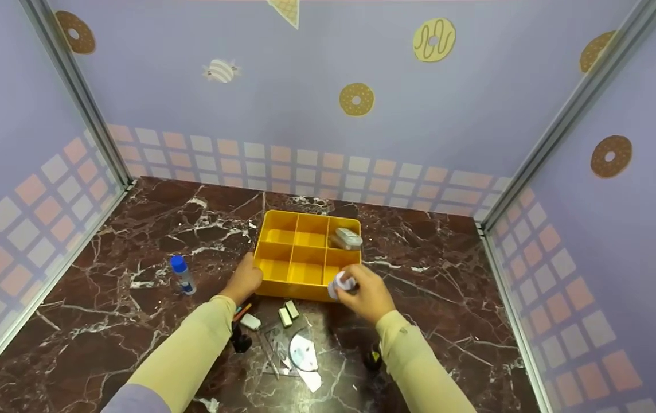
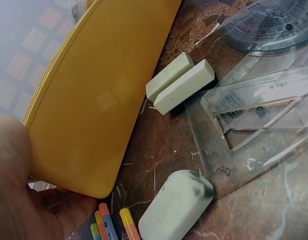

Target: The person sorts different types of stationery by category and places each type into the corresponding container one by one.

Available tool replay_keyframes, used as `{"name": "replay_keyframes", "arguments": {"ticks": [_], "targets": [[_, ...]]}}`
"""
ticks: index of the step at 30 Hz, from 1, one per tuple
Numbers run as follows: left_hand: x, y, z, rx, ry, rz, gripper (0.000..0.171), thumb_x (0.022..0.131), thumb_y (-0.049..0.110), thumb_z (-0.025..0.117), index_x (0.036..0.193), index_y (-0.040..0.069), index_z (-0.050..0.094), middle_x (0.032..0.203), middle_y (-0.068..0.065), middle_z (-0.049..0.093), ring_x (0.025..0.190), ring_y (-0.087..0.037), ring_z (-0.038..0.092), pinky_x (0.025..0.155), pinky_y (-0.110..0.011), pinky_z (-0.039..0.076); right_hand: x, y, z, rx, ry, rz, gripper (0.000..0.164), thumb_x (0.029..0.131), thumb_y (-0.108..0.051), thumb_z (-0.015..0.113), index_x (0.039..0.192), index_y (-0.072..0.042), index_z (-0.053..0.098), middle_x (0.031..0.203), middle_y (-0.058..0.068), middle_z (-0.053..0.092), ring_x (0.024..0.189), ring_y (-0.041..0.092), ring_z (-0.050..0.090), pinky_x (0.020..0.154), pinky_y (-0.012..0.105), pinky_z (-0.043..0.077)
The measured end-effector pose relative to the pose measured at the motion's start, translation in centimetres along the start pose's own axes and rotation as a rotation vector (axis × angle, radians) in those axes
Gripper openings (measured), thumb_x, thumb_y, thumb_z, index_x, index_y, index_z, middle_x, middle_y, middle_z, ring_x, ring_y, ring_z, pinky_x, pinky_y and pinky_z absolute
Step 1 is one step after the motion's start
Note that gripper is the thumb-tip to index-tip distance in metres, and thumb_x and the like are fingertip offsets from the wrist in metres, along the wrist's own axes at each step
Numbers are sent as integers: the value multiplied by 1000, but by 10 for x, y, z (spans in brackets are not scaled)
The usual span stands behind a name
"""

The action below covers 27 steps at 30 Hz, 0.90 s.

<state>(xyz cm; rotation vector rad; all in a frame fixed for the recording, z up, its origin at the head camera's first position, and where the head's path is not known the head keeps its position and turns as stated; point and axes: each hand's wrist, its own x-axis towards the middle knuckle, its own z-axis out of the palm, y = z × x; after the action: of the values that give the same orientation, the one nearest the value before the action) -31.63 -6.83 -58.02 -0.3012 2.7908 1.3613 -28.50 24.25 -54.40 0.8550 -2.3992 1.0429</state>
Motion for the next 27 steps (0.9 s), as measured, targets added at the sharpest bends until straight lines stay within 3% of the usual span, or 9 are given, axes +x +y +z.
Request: {"name": "replay_keyframes", "arguments": {"ticks": [7,17,27], "targets": [[-2,-1,1,-5,13,9,44,89,9,48,131,-3,46,124,-28,56,114,-46,58,97,-56,45,22,6,9,-12,36,117,25,78,-2,83,92,-6,63,100,8,69,88,22,66,71,37,58],[-2,0,2,5,18,0,44,89,8,48,131,-3,47,125,-27,56,115,-46,58,98,-56,45,39,17,24,-119,-57,312,25,82,-13,83,95,-10,63,100,7,67,88,24,62,80,46,51],[-1,2,0,32,18,-7,41,91,10,46,130,-1,46,127,-27,54,115,-46,58,96,-56,46,48,28,33,-236,-158,329,23,81,-22,81,94,-12,65,88,6,68,76,25,60,72,45,50]]}}
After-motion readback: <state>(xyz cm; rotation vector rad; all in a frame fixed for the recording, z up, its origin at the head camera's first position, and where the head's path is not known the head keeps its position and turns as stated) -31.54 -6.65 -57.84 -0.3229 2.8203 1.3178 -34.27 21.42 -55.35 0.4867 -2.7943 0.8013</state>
